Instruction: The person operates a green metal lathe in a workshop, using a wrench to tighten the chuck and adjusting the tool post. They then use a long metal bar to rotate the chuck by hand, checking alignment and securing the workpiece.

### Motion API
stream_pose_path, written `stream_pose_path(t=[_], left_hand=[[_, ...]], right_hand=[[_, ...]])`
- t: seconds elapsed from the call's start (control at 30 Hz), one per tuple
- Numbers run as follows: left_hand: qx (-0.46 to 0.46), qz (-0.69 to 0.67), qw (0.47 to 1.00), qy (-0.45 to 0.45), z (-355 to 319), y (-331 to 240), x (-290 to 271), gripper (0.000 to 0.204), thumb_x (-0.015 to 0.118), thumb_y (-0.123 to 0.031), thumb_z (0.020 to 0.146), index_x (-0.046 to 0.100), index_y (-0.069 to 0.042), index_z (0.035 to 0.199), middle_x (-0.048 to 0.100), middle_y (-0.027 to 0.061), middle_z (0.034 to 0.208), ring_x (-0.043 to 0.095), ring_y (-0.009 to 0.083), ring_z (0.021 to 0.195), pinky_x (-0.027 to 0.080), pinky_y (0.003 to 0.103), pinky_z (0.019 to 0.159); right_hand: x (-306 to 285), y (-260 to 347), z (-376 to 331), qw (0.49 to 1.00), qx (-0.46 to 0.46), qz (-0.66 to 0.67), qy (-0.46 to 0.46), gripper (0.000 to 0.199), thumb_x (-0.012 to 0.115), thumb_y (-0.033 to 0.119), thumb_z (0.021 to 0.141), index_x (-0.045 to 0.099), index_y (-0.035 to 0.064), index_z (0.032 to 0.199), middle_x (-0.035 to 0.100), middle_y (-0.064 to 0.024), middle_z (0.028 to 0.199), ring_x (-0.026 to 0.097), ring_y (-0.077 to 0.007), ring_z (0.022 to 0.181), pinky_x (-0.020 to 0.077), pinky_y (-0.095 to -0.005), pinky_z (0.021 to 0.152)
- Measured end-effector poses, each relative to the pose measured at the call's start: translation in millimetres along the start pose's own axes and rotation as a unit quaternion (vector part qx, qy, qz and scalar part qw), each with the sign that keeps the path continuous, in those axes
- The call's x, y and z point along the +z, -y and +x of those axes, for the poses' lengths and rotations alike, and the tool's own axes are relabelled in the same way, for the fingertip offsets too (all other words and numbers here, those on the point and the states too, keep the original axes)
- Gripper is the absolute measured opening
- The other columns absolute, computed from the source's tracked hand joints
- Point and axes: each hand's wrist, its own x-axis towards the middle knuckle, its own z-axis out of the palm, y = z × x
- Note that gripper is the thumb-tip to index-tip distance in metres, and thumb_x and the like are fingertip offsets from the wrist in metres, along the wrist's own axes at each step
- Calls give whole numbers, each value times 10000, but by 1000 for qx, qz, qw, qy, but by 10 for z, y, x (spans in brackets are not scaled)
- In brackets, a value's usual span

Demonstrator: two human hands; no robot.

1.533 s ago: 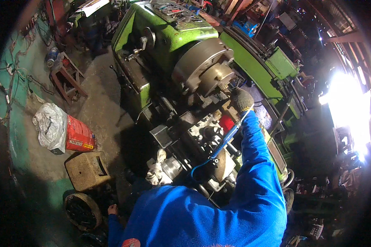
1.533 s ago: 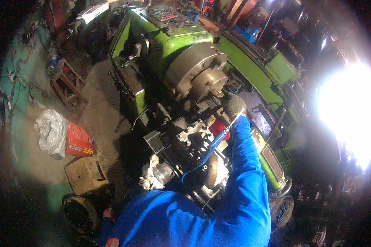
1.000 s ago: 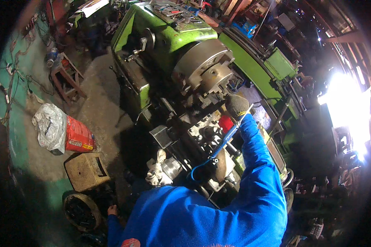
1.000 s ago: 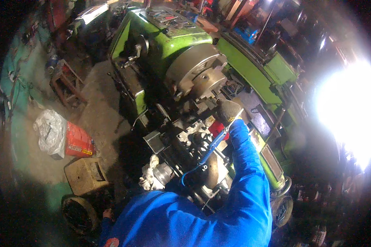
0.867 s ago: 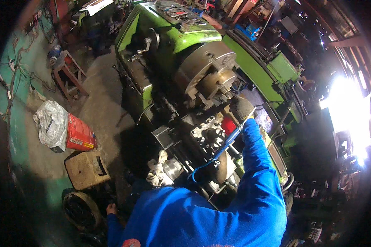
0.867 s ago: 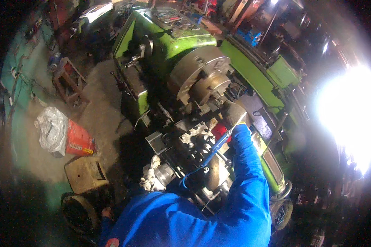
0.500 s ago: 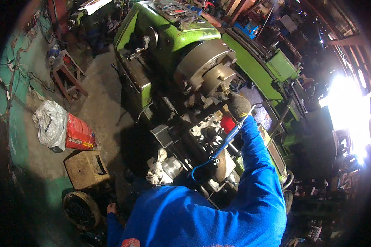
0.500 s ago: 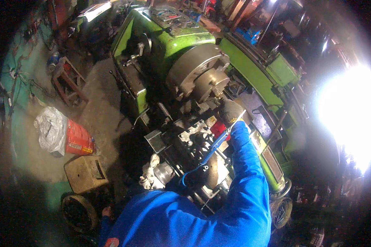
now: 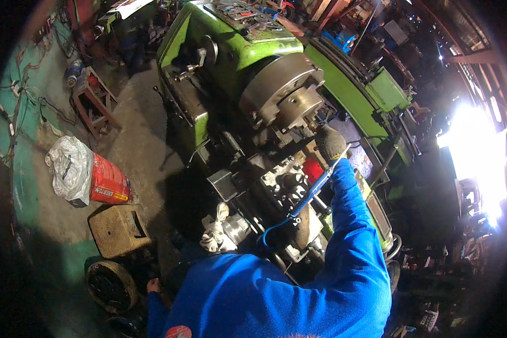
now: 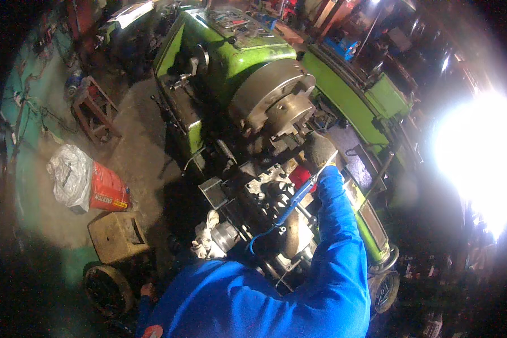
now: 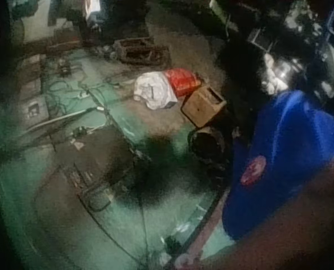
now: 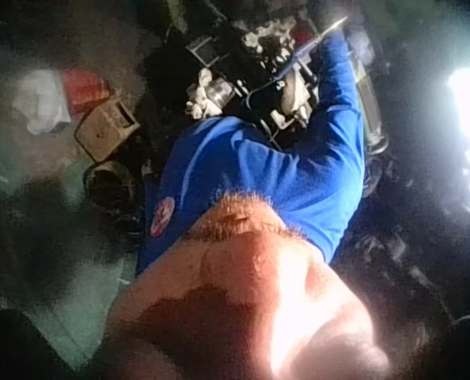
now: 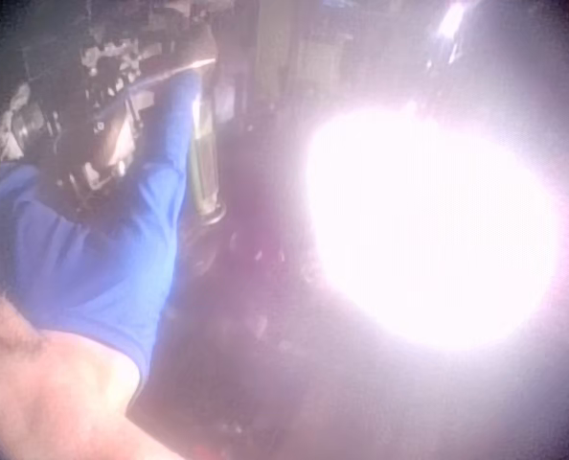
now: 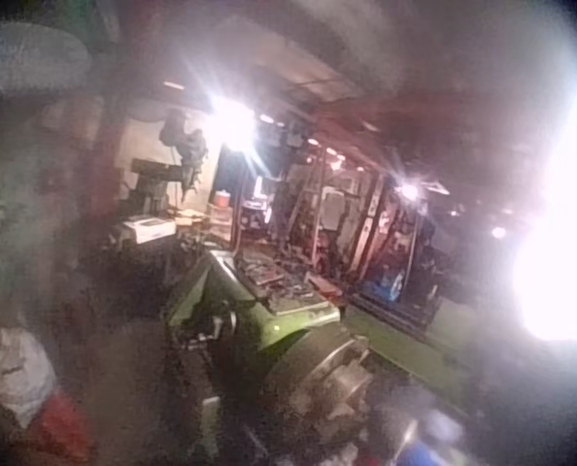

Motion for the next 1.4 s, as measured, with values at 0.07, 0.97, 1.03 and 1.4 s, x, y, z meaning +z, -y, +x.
stream_pose_path(t=[0.07, 0.97, 1.03, 1.4], left_hand=[[-32, -53, 998, -4, -35, -111, 58, 380, 774, -347, 970, 762, -20, 1162, 770, 109, 970, 723, 224, 831, 600, 406, 769], [214, 292, 929, 82, 184, -645, -316, 318, 646, -427, 996, 772, -136, 1015, 746, 135, 911, 683, 388, 784, 579, 535, 721], [229, 308, 919, 87, 139, -634, -329, 336, 662, -429, 984, 789, -125, 1051, 770, 149, 941, 717, 411, 821, 587, 543, 739], [79, 161, 982, 54, 56, -551, -218, 451, 614, -445, 1017, 686, -11, 917, 767, 176, 1078, 716, 385, 912, 590, 528, 821]], right_hand=[[37, -10, 76, 1000, 28, -8, 0, 266, 711, 332, 928, 760, 104, 1057, 777, -201, 975, 761, -413, 944, 598, -528, 807], [149, -685, 394, 996, 2, 65, 53, 346, 782, 183, 812, 764, 84, 1143, 774, -210, 1080, 731, -426, 1046, 592, -501, 910], [-77, -420, 272, 998, -18, 64, 16, 319, 807, 196, 774, 772, 80, 1069, 770, -201, 1037, 728, -439, 990, 596, -503, 862], [119, -601, 233, 986, -14, 159, 48, 233, 681, 192, 925, 777, 99, 1116, 786, -189, 1043, 756, -400, 979, 596, -476, 874]])
